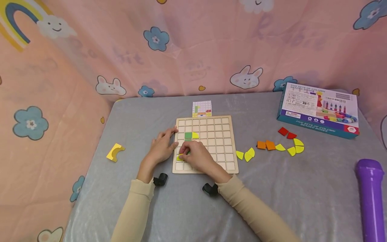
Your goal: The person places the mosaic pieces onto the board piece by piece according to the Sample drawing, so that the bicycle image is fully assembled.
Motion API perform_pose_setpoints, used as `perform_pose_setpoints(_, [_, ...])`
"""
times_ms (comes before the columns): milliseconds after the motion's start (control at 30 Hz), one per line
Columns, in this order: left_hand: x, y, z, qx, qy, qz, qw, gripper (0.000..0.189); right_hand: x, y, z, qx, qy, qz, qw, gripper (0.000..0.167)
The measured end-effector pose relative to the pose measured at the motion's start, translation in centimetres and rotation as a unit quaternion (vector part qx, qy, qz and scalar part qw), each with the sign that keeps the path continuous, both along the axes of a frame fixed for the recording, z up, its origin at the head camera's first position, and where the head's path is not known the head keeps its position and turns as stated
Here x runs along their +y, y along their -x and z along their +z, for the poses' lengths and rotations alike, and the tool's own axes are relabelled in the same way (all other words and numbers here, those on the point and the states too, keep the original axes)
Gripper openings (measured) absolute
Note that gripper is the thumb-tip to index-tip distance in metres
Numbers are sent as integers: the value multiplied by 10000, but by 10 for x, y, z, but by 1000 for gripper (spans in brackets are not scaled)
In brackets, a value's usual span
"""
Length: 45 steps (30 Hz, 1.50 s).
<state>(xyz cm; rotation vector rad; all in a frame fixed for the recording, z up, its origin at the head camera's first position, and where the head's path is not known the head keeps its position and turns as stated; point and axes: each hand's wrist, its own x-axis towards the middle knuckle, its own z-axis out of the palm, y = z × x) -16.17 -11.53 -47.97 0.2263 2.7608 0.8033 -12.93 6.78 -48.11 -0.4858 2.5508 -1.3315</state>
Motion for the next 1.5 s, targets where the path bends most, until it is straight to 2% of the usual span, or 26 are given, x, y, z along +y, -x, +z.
perform_pose_setpoints(233, [1,1,-1,29,11,-2,10000,55,-5,-2,3,456,-457,-72,9979,8])
perform_pose_setpoints(533, [1,0,-1,17,53,12,10000,55,-7,-3,1,331,-712,-300,9965,11])
perform_pose_setpoints(667, [1,0,-3,20,67,17,10000,56,0,-4,3,287,-642,-264,9972,12])
perform_pose_setpoints(800, [1,-1,-2,-16,41,53,10000,55,22,-3,3,230,-380,-248,9987,9])
perform_pose_setpoints(1033, [2,-1,0,-2,-8,45,10000,55,84,3,8,267,-446,-702,9962,12])
perform_pose_setpoints(1267, [3,1,3,112,53,91,9999,57,139,1,15,-96,-940,-603,9937,20])
perform_pose_setpoints(1500, [5,1,6,142,-43,52,9999,54,171,-7,18,-190,-1397,-542,9885,23])
